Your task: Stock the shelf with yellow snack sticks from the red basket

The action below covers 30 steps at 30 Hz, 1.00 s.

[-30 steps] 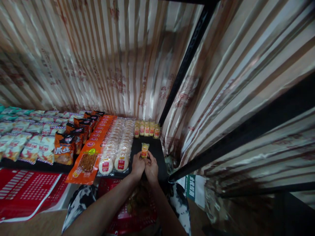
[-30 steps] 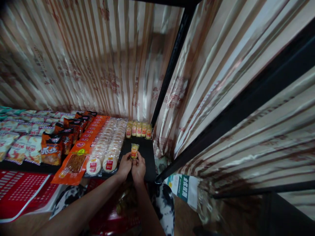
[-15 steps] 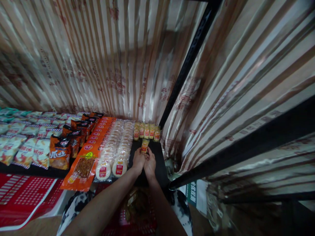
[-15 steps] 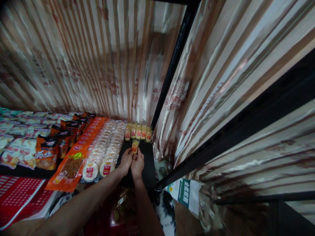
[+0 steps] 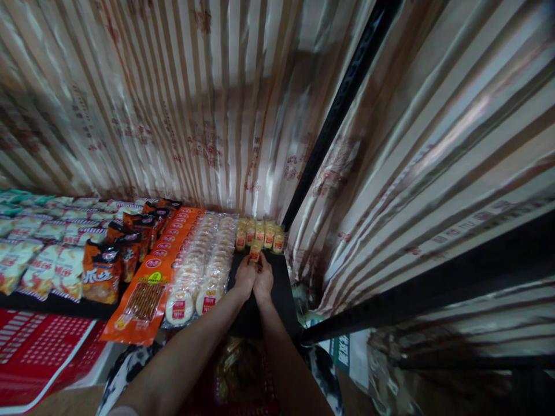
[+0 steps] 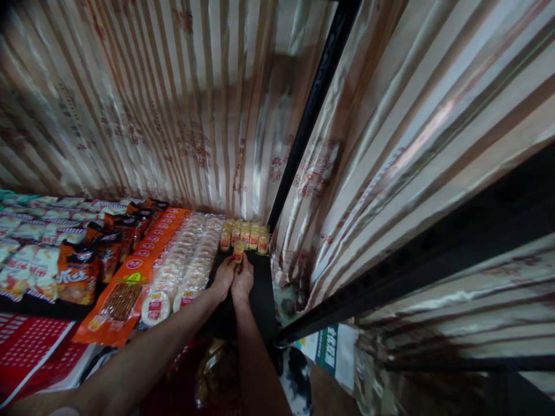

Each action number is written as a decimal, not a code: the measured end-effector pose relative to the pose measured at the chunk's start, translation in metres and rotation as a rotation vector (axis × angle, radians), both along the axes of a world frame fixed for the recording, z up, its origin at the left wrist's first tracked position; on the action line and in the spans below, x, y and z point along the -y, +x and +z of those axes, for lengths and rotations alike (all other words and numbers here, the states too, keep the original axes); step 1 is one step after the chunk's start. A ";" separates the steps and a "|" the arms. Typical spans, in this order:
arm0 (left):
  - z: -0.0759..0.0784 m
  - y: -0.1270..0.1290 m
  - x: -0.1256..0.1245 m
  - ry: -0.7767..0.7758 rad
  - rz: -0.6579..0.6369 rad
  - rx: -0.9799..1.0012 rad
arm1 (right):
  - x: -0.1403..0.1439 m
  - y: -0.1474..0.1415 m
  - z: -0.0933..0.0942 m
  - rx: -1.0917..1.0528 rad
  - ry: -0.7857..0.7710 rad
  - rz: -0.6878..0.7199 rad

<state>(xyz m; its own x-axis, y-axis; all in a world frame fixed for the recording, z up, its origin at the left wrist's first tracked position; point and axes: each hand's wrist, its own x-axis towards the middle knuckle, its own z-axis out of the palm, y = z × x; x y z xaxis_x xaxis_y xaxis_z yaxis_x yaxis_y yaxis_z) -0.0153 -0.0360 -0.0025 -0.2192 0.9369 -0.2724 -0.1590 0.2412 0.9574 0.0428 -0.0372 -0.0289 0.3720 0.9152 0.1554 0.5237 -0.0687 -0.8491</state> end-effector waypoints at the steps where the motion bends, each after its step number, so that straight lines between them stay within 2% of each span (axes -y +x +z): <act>1: 0.000 0.000 -0.002 0.004 0.001 -0.006 | -0.002 0.000 0.001 0.006 0.001 -0.002; 8: -0.003 0.000 -0.014 0.023 -0.010 -0.027 | -0.012 -0.003 0.005 0.001 0.011 0.006; 15: -0.009 -0.003 -0.026 0.010 -0.066 -0.148 | -0.023 -0.004 0.001 -0.016 0.020 -0.004; 20: -0.006 -0.005 -0.030 -0.024 -0.127 -0.236 | -0.029 -0.005 -0.001 -0.020 0.017 0.007; 30: -0.007 -0.007 -0.033 -0.011 -0.124 -0.328 | -0.033 -0.007 -0.004 -0.035 0.074 0.031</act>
